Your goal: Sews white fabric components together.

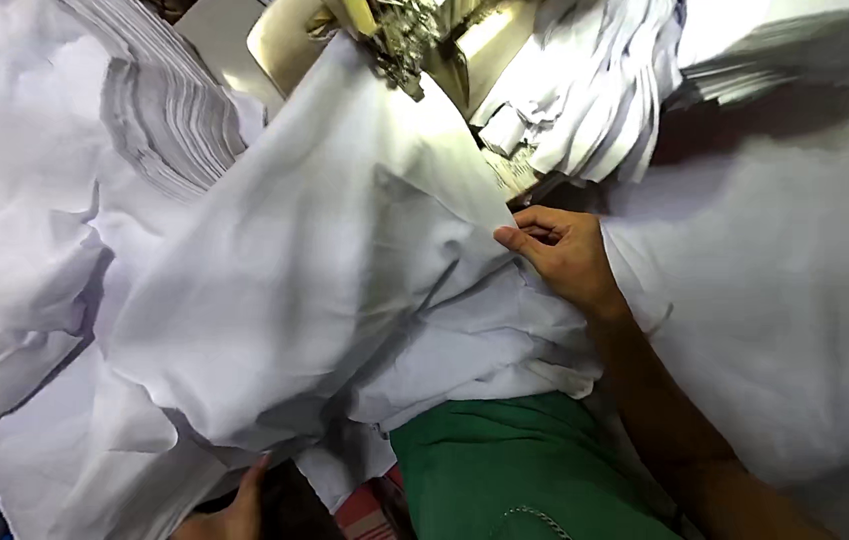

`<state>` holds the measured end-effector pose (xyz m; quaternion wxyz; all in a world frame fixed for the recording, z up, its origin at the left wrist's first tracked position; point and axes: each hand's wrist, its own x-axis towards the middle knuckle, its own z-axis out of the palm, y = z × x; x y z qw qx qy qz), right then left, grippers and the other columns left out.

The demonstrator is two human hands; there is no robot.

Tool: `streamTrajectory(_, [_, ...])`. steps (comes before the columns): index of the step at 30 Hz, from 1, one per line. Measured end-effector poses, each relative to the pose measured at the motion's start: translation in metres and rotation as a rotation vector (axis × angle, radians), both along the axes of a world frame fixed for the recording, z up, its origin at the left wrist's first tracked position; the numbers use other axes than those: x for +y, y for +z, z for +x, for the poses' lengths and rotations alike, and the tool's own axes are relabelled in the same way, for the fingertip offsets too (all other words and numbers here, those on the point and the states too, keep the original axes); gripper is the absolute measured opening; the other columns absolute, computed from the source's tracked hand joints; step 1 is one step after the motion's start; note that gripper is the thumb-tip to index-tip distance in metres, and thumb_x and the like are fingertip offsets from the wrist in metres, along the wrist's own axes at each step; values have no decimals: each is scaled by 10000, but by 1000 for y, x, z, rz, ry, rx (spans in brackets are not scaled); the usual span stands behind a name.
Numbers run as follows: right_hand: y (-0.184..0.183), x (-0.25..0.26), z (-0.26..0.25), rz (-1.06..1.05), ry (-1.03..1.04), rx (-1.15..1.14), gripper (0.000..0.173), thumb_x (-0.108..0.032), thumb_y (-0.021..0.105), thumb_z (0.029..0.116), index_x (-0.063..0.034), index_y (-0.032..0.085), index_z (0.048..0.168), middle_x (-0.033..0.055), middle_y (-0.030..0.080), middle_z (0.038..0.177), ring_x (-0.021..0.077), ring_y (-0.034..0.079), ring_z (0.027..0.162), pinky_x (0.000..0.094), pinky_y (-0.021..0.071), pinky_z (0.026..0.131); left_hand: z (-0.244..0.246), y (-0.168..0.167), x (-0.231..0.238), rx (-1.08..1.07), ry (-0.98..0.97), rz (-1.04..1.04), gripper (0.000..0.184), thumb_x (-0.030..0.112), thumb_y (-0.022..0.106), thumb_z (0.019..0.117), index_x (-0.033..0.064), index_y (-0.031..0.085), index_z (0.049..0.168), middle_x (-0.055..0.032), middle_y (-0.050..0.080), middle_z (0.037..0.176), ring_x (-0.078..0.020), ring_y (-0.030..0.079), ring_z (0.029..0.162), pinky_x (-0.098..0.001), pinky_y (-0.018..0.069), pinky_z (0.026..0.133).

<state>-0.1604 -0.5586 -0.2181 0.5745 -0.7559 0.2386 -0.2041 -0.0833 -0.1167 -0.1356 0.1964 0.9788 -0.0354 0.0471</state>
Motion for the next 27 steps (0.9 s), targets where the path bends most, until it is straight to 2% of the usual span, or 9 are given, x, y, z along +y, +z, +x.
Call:
streamTrajectory(3, [-5,7,-6,34,-12,21,92,-179,764,931,-95,743,962,-43,685,718,-15,563,546,145,460,495,-19,-39,-28,-197,142,-3,707,209,797,865,-263,484,1288,-443,523,1312,-454,515,1308,-436,367,1160])
streamTrajectory(5, [-6,11,-8,33,-36,26,95,-171,792,906,-94,748,937,-35,679,699,-5,552,525,149,449,477,-24,-48,-42,-248,180,-197,434,94,710,935,-230,576,1192,-300,664,1165,-201,652,1161,-277,478,1044])
streamTrajectory(7, [-4,11,-11,4,-66,19,120,-177,819,877,-92,736,898,-37,661,673,-8,533,506,149,429,455,-26,-39,-42,-215,114,-622,327,24,554,1001,-172,477,1251,-68,638,1118,15,631,1071,-181,513,978])
streamTrajectory(10, [5,6,-14,-45,-103,18,171,-201,846,843,-100,708,842,-47,634,644,-17,518,493,147,407,438,-21,-9,-30,-165,112,-1097,220,57,371,1056,77,529,1208,112,710,1044,11,683,1011,-220,556,928])
streamTrajectory(13, [9,2,-19,-43,-118,24,193,-186,858,824,-112,680,816,-37,624,626,4,521,474,161,409,420,-16,28,-44,-24,255,-1139,260,78,228,1090,38,448,1222,58,660,1029,7,675,994,-215,561,921])
streamTrajectory(16, [9,1,-20,0,-120,15,223,-179,871,812,-114,657,801,-22,611,596,27,511,438,172,397,391,-2,28,-4,163,48,-1221,175,192,557,1042,133,662,1170,52,763,1067,-52,714,1048,-259,575,959])
streamTrajectory(18, [7,2,-19,32,-106,-18,252,-159,863,820,-112,626,893,-12,595,588,45,503,422,176,397,375,6,25,21,226,-78,-1095,278,195,650,993,135,583,1256,69,740,1122,-66,702,1073,-287,566,980])
streamTrajectory(21, [-1,3,-18,77,-52,-56,370,-136,840,851,-126,563,1095,0,594,595,68,485,415,181,370,362,10,29,17,209,4,-1018,352,134,677,949,97,520,1262,65,731,1073,-70,706,1026,-289,573,963])
streamTrajectory(27, [-10,9,-17,53,-77,-101,218,-161,823,873,-110,628,955,-30,595,636,29,505,473,154,393,407,4,26,16,229,18,-971,500,158,742,902,58,485,1319,46,710,1130,-66,687,1069,-286,558,986])
